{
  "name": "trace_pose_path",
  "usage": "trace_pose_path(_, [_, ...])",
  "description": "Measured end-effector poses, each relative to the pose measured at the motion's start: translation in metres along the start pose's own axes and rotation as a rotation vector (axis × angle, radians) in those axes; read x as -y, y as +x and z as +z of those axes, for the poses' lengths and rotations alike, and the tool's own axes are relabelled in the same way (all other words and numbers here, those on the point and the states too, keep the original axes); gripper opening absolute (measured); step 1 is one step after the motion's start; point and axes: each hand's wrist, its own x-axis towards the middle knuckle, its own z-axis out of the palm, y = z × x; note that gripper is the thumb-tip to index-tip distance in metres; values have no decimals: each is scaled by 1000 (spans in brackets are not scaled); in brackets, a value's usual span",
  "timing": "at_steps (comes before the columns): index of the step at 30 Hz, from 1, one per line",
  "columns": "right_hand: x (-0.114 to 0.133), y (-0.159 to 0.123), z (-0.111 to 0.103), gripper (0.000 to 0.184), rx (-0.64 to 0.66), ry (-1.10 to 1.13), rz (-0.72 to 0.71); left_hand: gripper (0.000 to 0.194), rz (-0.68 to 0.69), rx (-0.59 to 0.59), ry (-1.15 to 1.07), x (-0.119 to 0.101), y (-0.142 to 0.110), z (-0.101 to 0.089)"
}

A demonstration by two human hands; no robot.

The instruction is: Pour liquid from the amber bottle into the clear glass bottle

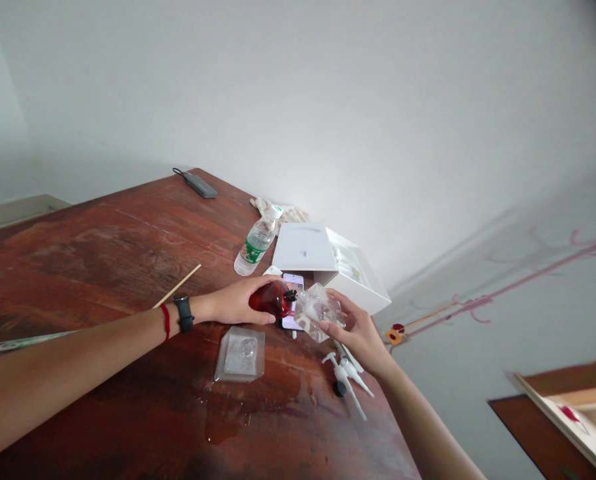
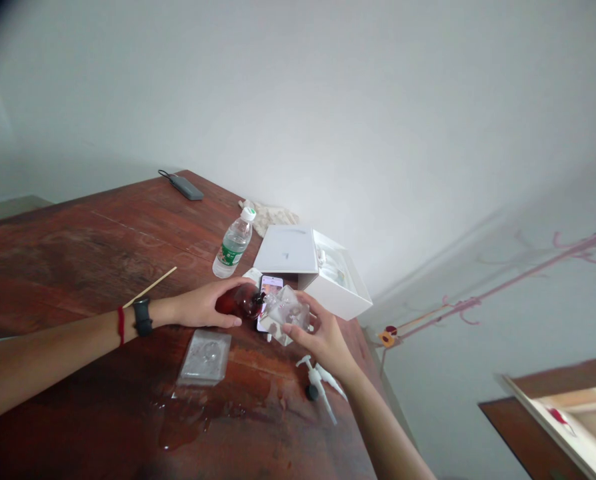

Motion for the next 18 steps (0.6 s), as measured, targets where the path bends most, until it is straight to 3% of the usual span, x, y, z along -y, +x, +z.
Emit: trace_pose_path(18, [0,1,-1,57,44,6,-37,72,-14,27,2,0,1,-3])
